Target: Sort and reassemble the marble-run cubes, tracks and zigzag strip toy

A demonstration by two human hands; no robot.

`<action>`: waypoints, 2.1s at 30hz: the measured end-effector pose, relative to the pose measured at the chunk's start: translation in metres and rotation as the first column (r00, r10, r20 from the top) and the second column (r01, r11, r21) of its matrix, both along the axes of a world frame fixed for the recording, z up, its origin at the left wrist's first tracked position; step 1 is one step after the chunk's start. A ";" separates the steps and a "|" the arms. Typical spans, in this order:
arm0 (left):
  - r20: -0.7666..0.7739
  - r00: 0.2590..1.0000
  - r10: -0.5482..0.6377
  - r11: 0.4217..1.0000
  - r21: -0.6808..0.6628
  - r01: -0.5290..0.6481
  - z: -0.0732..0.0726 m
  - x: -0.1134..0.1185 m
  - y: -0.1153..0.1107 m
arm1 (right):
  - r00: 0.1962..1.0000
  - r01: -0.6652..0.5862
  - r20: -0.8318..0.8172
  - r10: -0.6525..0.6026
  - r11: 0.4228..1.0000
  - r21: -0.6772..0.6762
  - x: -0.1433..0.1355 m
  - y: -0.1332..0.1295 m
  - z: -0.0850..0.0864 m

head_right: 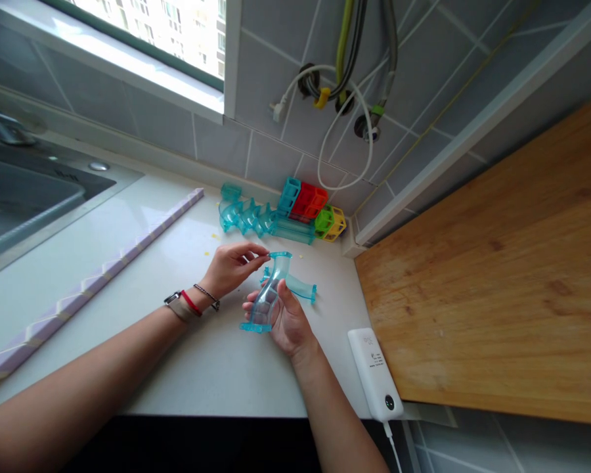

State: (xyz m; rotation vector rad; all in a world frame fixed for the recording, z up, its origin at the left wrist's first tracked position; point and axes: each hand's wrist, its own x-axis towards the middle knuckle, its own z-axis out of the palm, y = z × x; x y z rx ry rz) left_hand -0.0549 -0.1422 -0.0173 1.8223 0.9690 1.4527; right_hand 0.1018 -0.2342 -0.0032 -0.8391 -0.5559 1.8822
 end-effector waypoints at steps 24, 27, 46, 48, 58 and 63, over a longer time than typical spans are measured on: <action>-0.066 0.997 0.044 0.993 0.111 -0.036 0.011 0.000 -0.007 | 0.999 -0.034 0.027 0.033 0.998 0.060 -0.003 0.000 -0.002; -0.068 0.998 0.000 0.999 0.045 0.003 0.012 0.001 -0.009 | 0.999 -0.019 0.035 0.017 0.998 0.058 -0.004 0.000 0.000; 0.376 0.885 -0.274 0.839 -0.357 0.411 0.020 -0.005 0.000 | 0.984 0.177 0.003 -0.177 0.984 0.023 -0.001 0.003 0.005; 0.408 0.881 -0.242 0.822 -0.396 0.409 0.025 -0.010 0.002 | 0.982 0.187 0.000 -0.187 0.982 0.020 0.000 0.003 0.004; 0.456 0.571 -0.683 0.467 -0.329 0.821 0.037 -0.037 -0.009 | 0.982 0.181 -0.064 -0.178 0.983 0.038 -0.006 0.004 -0.006; 0.420 0.443 -0.792 0.232 -0.464 0.855 0.022 -0.042 -0.014 | 0.980 0.185 -0.082 -0.179 0.979 0.083 -0.010 0.007 -0.009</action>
